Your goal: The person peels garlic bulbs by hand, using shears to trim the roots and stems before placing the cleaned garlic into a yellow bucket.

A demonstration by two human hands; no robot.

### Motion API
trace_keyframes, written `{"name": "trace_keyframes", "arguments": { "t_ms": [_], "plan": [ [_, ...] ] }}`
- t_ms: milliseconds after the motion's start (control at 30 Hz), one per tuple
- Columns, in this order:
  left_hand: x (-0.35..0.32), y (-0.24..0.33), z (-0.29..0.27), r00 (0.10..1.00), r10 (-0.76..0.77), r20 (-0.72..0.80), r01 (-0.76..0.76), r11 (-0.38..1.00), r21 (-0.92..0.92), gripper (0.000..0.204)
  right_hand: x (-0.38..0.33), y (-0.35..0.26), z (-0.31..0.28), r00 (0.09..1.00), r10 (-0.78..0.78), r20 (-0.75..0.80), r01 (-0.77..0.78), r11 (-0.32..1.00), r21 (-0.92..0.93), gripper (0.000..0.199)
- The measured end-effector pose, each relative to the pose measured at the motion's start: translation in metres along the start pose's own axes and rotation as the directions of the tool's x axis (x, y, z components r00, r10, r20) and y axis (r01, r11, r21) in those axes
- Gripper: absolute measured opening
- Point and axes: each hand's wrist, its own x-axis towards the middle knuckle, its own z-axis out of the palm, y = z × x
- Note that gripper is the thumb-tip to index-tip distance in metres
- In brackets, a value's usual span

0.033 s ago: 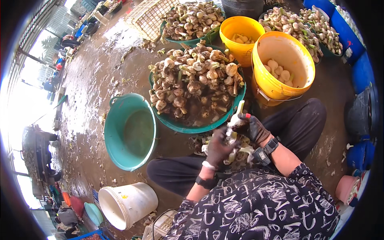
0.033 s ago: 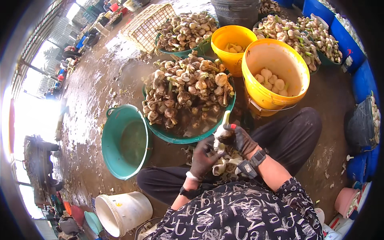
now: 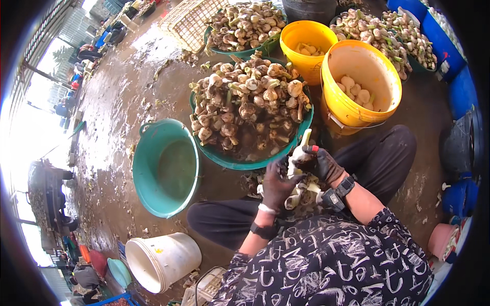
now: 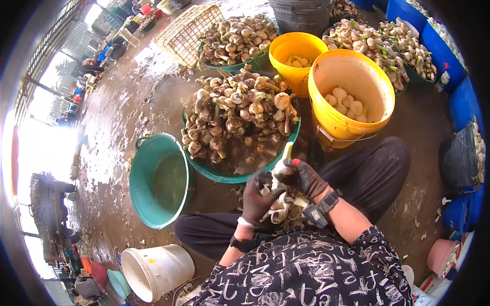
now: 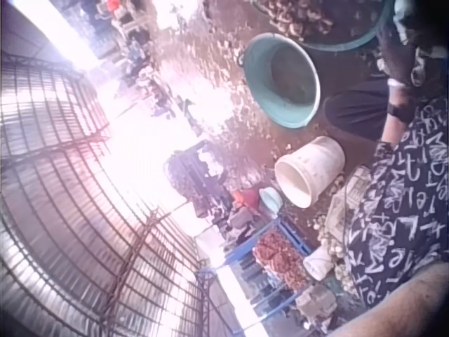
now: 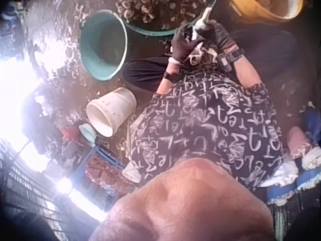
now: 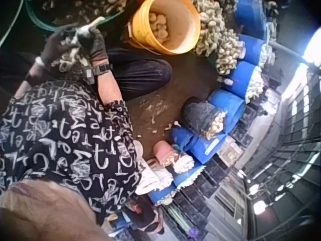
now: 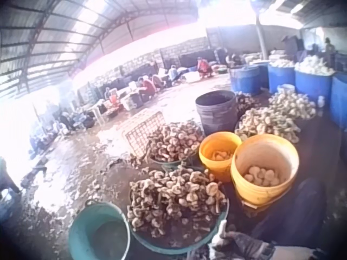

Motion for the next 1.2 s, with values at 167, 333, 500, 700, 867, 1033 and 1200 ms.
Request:
{"name": "trace_keyframes", "arguments": {
  "t_ms": [167,333,500,700,867,1033,1200],
  "plan": [
    [0.012,-0.044,0.006,0.980,-0.072,-0.187,-0.027,0.878,-0.478,0.033,-0.005,-0.003,0.006,0.979,0.067,0.190,0.005,0.935,-0.355,0.035],
    [0.013,-0.048,-0.013,0.979,-0.202,0.014,0.171,0.791,-0.588,0.015,-0.018,-0.007,0.000,0.943,-0.112,0.315,0.292,0.734,-0.613,0.030],
    [0.000,-0.039,-0.015,0.985,-0.166,0.057,0.171,0.840,-0.514,0.010,0.010,0.001,-0.014,0.989,-0.139,-0.048,0.117,0.940,-0.321,0.018],
    [-0.034,-0.017,-0.055,0.978,-0.170,0.125,0.203,0.597,-0.776,0.013,-0.001,-0.009,-0.007,0.985,-0.171,-0.037,0.132,0.868,-0.478,0.030],
    [-0.031,-0.041,-0.076,0.987,-0.126,0.100,0.159,0.679,-0.717,0.026,-0.007,-0.016,-0.007,0.922,-0.184,0.340,0.341,0.801,-0.493,0.026],
    [0.007,-0.033,-0.033,0.985,0.070,-0.159,-0.094,0.984,-0.149,0.075,-0.022,-0.028,0.017,0.734,-0.230,0.639,0.586,-0.262,-0.767,0.038],
    [0.027,-0.035,-0.003,0.990,-0.077,0.115,0.097,0.979,-0.179,0.050,-0.008,-0.014,0.000,0.882,-0.244,0.403,0.467,0.568,-0.678,0.045]
  ]
}}
